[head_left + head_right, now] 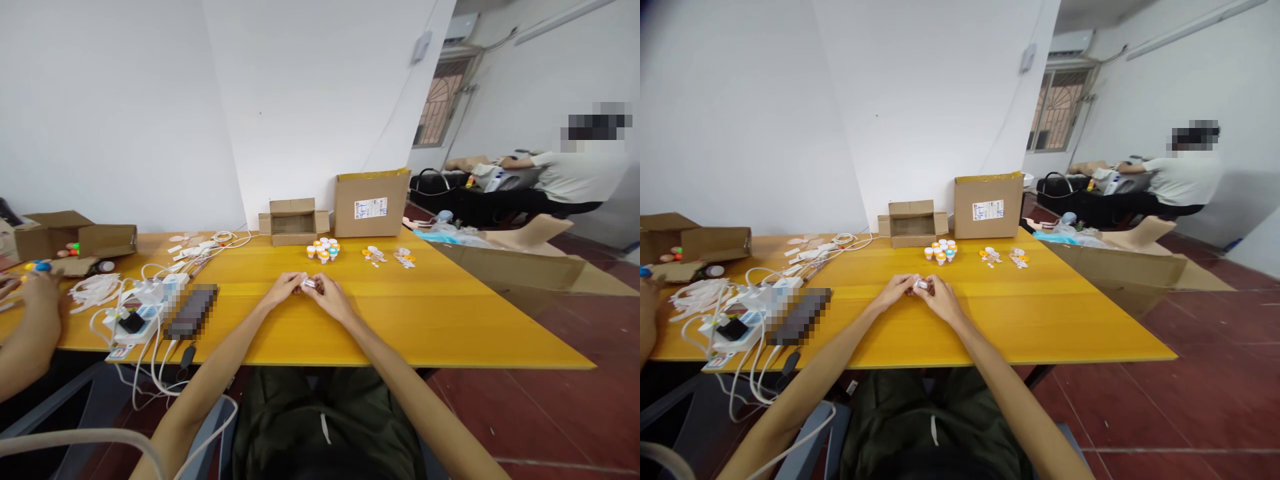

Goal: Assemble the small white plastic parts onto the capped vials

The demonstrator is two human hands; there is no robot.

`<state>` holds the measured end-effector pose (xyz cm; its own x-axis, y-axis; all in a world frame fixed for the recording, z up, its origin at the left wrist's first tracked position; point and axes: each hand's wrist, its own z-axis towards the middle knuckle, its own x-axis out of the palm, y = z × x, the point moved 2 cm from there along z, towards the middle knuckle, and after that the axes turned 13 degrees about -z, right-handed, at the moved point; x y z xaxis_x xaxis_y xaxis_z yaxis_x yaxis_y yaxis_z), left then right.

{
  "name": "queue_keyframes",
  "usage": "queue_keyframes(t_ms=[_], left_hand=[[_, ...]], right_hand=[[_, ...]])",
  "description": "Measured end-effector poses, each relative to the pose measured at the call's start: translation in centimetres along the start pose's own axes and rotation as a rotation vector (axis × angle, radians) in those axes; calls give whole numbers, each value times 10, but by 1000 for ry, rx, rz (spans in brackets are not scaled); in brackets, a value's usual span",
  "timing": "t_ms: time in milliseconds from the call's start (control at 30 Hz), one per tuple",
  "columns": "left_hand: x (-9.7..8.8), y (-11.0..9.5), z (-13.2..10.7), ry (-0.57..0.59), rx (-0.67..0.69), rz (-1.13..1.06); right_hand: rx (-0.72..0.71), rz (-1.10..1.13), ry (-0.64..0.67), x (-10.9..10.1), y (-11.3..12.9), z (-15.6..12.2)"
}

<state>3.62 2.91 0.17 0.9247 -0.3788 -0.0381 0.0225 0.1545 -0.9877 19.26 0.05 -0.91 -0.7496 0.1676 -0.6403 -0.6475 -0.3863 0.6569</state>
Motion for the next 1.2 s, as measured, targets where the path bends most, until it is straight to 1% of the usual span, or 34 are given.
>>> queue_keyframes(t_ms=[267,467,633,733,833,900,967,1033,1067,1133,1200], left_hand=[[0,0,0,1,-2,-4],[1,-1,0,-1,8,-13],[0,0,0,-12,-8,-2],[-1,0,1,-13,-10,-2],[0,-1,0,-7,-4,-5],[0,-1,0,-7,1,-4],[0,0,0,-10,1,3],[0,0,0,-11,-5,10],[0,1,1,-10,-8,11],[-1,2,1,-6,-13,6],[-1,3,1,-14,-14,-7]], right_hand=[[-29,-22,1,-3,3,0],[-4,-36,2,-3,3,-1],[-26,-54,20,-3,3,-1],[-11,-68,24,-3,3,0],[26,-92,-30,-3,2,-1],[13,-110,-112,-5,2,-2],[-30,-103,-207,-8,4,-4],[-72,-49,-259,-14,11,-7],[-88,-2,-256,-19,17,-8],[-145,122,-225,-31,39,-14],[-251,234,-199,-50,69,-23]])
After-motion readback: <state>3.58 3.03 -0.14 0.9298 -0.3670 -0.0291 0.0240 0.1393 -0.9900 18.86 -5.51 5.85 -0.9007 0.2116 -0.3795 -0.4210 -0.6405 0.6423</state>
